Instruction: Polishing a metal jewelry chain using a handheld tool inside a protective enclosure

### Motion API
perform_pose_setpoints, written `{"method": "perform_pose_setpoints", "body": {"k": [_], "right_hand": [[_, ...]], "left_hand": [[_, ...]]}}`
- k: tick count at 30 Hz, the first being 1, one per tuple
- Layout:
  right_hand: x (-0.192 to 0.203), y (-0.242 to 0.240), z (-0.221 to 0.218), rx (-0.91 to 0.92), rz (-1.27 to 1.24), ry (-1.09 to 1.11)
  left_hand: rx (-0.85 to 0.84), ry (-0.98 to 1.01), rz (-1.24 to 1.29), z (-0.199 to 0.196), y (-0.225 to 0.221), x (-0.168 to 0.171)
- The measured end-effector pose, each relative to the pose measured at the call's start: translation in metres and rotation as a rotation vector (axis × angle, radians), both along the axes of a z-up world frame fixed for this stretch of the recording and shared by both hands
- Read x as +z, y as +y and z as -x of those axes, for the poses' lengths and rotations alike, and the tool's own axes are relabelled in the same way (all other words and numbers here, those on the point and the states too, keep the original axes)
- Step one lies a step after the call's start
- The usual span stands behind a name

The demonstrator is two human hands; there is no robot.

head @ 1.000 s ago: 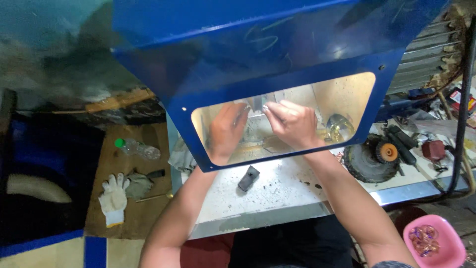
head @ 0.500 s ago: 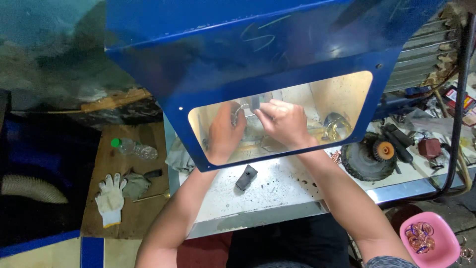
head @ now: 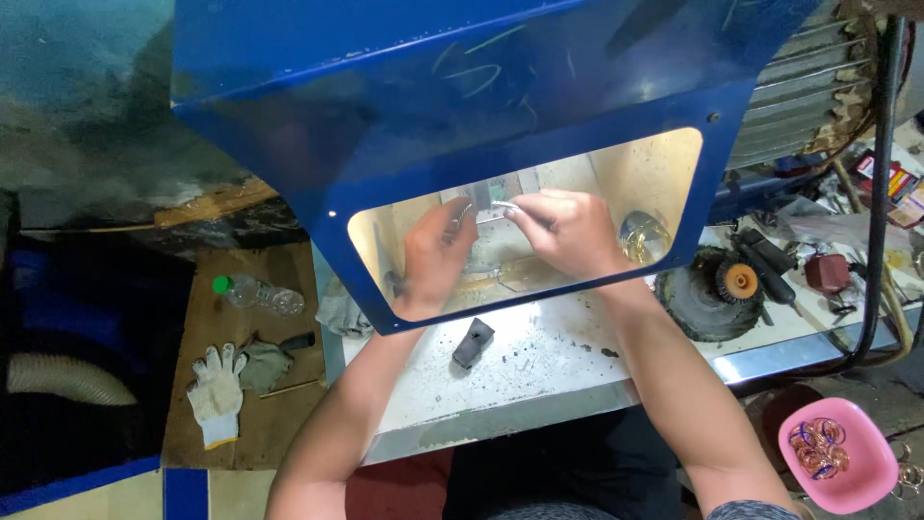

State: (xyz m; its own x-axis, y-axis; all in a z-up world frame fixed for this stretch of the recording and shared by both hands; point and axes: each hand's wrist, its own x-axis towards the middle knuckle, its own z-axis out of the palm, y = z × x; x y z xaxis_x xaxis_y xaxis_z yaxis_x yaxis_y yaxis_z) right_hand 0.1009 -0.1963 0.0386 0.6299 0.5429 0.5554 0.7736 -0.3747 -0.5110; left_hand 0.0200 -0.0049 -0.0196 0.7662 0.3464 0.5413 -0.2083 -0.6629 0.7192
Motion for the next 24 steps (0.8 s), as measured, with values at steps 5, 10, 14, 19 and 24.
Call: {"method": "perform_pose_setpoints", "body": {"k": [5, 10, 14, 19, 24], "right_hand": [[-0.017, 0.011, -0.005, -0.087, 0.014, -0.182], [-0.013, 0.014, 0.001, -0.064, -0.014, -0.162], [-0.031, 0.019, -0.006, -0.052, -0.017, -0.269], [-0.027, 0.020, -0.003, -0.046, -0.010, -0.242], [-0.022, 0.023, 0.001, -0.036, -0.028, -0.270]], "left_hand": [[0.038, -0.034, -0.012, -0.012, 0.008, -0.009], [0.078, -0.020, -0.035, -0.006, 0.007, -0.006], [0.059, -0.003, -0.009, -0.002, 0.009, -0.004], [0.027, -0.009, 0.040, 0.002, 0.008, 0.003], [0.057, -0.014, -0.035, 0.003, 0.012, 0.001]]}}
